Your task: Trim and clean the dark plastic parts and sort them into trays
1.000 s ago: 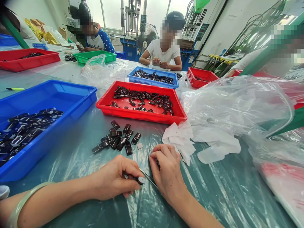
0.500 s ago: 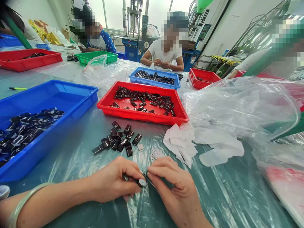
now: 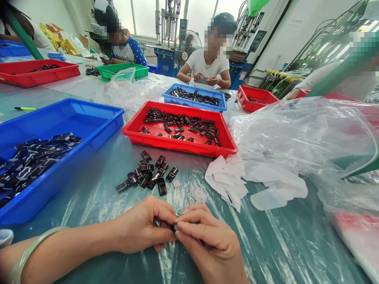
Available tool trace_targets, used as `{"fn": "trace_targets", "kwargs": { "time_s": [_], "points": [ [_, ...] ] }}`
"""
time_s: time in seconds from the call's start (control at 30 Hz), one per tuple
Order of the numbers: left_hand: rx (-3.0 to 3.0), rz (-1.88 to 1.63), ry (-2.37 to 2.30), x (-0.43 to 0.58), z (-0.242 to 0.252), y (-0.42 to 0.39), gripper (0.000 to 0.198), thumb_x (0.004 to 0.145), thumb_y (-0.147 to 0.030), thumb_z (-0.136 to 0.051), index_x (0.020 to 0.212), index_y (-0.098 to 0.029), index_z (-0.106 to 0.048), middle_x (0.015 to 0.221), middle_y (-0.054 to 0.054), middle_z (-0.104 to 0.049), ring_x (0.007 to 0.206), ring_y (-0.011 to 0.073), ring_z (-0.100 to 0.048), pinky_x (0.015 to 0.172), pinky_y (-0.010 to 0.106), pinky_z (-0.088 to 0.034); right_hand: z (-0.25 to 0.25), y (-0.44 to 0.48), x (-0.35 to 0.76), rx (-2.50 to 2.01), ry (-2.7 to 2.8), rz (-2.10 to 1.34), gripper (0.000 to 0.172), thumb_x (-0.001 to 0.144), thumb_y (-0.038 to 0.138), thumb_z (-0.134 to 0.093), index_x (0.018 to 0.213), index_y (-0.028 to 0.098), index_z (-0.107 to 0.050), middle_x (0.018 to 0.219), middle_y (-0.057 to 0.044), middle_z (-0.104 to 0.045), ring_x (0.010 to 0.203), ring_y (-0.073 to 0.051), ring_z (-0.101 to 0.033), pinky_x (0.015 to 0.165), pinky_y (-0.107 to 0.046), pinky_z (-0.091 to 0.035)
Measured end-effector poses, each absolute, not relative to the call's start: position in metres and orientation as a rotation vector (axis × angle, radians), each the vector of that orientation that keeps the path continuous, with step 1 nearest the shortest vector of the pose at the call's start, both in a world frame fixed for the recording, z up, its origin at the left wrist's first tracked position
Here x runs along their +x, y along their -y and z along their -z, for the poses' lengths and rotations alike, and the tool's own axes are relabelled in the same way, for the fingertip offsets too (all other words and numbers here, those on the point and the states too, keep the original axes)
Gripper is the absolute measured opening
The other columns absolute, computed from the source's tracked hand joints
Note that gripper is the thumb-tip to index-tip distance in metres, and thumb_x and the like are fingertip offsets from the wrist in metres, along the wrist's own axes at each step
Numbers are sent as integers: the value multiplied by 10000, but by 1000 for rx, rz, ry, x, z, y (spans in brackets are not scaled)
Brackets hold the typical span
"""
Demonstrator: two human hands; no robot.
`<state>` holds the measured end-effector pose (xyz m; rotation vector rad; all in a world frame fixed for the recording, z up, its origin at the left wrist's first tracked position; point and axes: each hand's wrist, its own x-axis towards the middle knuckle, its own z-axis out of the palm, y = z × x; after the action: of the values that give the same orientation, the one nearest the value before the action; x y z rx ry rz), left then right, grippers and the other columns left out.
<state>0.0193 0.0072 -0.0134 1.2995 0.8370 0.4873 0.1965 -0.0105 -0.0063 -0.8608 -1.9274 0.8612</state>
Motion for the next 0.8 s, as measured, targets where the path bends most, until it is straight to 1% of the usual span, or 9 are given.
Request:
{"fn": "trace_targets", "kwargs": {
  "time_s": [0.23,0.4,0.6,0.8],
  "points": [
    [1279,-485,-827,19,15,-7,173,670,-166,-565,761,-100,-697,683,9,-535,454,73,-512,423,163,-417,10,11,199,-778,2062,-680,492,726,-33,-568,1066,317,-630,835,-5,-654,826,-145,-591,705,-272,-533],
    [1285,-480,-822,19,15,-7,166,669,-163,-568,750,-105,-701,680,5,-534,446,67,-509,416,156,-405,12,12,201,-740,2112,-615,541,711,-75,-554,1111,285,-603,863,-24,-635,863,-154,-562,708,-284,-528],
    [1288,-476,-832,20,12,-8,167,671,-152,-566,759,-104,-700,711,11,-549,457,68,-517,428,159,-415,11,13,199,-731,2119,-557,493,716,-75,-549,1078,252,-620,866,-42,-624,859,-161,-550,699,-297,-526],
    [1290,-495,-822,20,13,-8,160,675,-153,-567,750,-102,-698,693,6,-535,467,72,-519,427,157,-423,13,14,200,-761,2110,-508,457,739,-45,-530,1060,265,-627,850,-35,-630,843,-154,-565,685,-287,-528]
  ]
}}
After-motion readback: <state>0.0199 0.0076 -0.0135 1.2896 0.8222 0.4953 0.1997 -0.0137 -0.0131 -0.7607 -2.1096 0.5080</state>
